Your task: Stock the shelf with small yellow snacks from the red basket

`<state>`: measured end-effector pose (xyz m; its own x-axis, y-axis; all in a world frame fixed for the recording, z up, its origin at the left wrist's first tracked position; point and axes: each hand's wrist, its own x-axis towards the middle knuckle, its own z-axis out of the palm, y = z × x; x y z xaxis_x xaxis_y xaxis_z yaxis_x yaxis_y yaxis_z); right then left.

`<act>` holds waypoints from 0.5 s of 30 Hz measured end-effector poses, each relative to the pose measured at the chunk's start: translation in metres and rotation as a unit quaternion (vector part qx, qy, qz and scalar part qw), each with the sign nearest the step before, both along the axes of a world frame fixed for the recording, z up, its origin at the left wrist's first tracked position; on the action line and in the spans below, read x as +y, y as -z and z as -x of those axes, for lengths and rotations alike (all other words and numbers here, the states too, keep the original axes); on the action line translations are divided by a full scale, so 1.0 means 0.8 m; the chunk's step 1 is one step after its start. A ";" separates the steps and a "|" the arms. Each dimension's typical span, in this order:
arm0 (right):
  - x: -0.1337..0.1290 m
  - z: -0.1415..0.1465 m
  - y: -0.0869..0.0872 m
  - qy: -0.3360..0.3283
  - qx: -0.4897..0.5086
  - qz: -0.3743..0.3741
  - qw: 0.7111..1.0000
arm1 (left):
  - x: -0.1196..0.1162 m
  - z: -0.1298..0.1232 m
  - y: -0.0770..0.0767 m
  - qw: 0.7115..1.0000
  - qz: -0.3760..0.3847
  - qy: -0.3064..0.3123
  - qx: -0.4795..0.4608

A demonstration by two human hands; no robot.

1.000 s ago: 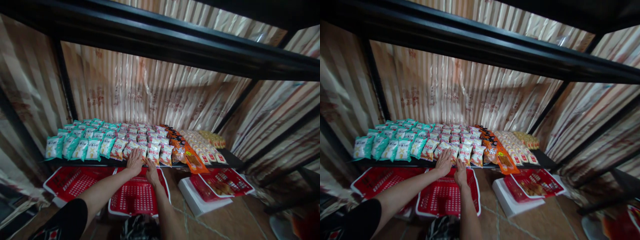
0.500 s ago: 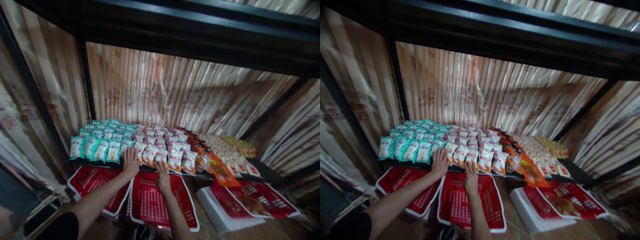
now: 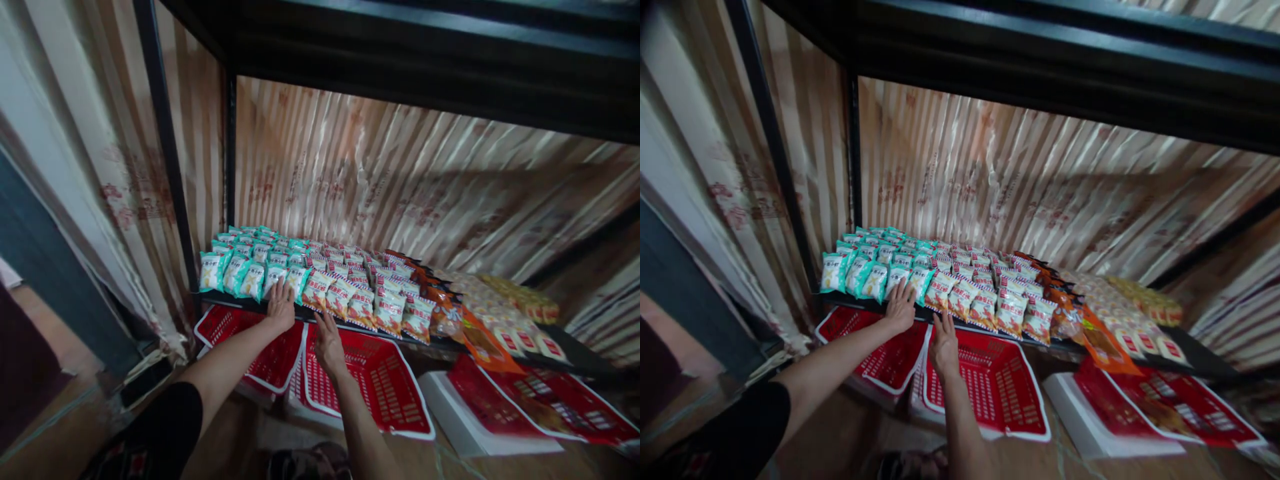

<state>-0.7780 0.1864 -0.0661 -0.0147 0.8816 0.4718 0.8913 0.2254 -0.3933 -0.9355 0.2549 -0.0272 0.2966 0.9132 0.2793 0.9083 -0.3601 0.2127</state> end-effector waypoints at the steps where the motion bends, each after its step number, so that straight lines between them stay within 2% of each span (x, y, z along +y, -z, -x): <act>1: -0.003 0.008 0.001 0.001 0.006 0.001 1.000 | 0.001 0.005 -0.001 1.000 0.006 0.015 0.009; 5: -0.008 0.023 -0.006 -0.015 0.017 0.018 1.000 | -0.002 0.018 -0.011 0.999 0.016 0.039 0.014; 7: -0.005 0.027 -0.014 -0.025 0.016 0.018 0.999 | -0.006 0.024 -0.017 1.000 0.009 0.026 -0.004; 12: 0.030 0.049 -0.021 -0.039 0.009 -0.012 0.999 | -0.009 0.051 -0.014 0.992 -0.040 -0.094 -0.072; 15: 0.061 0.070 -0.022 -0.041 -0.006 0.002 0.999 | -0.005 0.070 -0.005 0.982 -0.031 -0.153 -0.101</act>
